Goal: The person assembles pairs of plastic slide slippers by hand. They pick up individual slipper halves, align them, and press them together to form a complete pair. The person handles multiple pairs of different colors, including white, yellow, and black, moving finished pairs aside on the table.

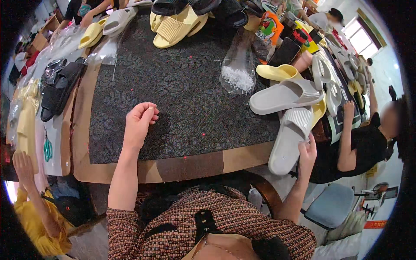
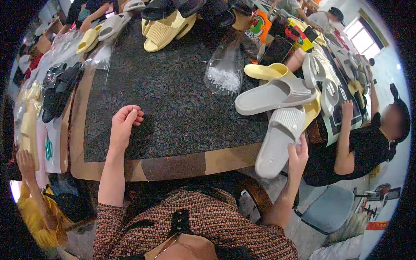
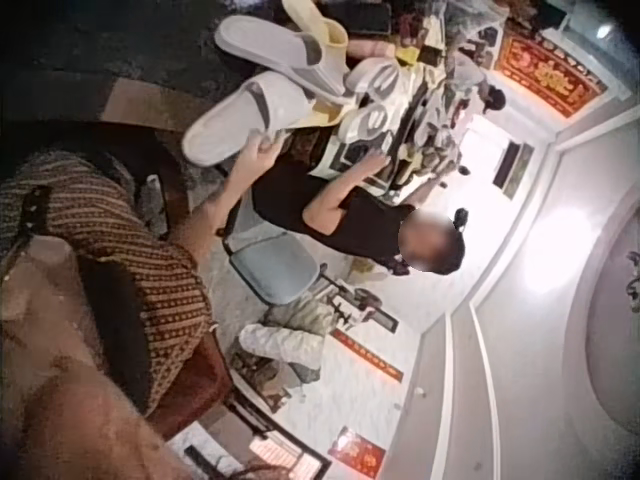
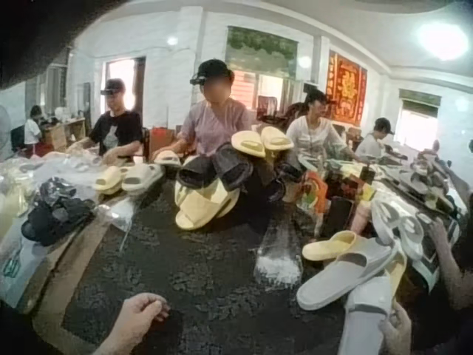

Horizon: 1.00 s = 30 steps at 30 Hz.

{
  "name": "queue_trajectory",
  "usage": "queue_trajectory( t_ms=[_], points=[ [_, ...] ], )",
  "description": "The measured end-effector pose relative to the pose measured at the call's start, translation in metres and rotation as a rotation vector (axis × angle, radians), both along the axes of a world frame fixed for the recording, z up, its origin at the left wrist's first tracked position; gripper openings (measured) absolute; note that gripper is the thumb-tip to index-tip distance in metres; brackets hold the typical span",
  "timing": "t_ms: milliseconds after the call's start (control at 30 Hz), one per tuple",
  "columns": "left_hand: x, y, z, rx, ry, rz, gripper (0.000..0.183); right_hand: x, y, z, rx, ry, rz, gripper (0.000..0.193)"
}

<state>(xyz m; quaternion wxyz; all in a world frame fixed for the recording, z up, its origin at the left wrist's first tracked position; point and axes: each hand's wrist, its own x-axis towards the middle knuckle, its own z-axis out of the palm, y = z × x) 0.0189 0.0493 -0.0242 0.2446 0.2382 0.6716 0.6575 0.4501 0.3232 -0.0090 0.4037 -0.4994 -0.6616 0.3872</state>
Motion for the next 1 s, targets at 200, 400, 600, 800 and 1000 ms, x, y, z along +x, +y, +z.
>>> queue_trajectory(
  t_ms=[200,400,600,800,1000],
  points=[
    [-0.004,0.000,-0.004,-0.006,0.018,0.000,0.017,-0.025,0.002,-0.005,0.203,0.223,-0.106,0.053],
    [-0.006,0.001,-0.004,0.008,-0.004,0.002,0.017,-0.045,0.036,-0.035,0.289,0.252,-0.238,0.050],
    [-0.002,0.001,-0.001,-0.002,0.036,0.002,0.018,-0.038,0.044,-0.054,0.384,0.089,-0.251,0.046],
    [-0.005,0.001,-0.002,-0.060,0.061,0.011,0.020,-0.011,0.026,-0.052,0.090,0.220,-0.291,0.036],
    [-0.008,-0.013,0.012,-0.012,0.097,0.065,0.017,-0.008,0.023,-0.029,0.406,0.186,-0.369,0.029]
  ],
)
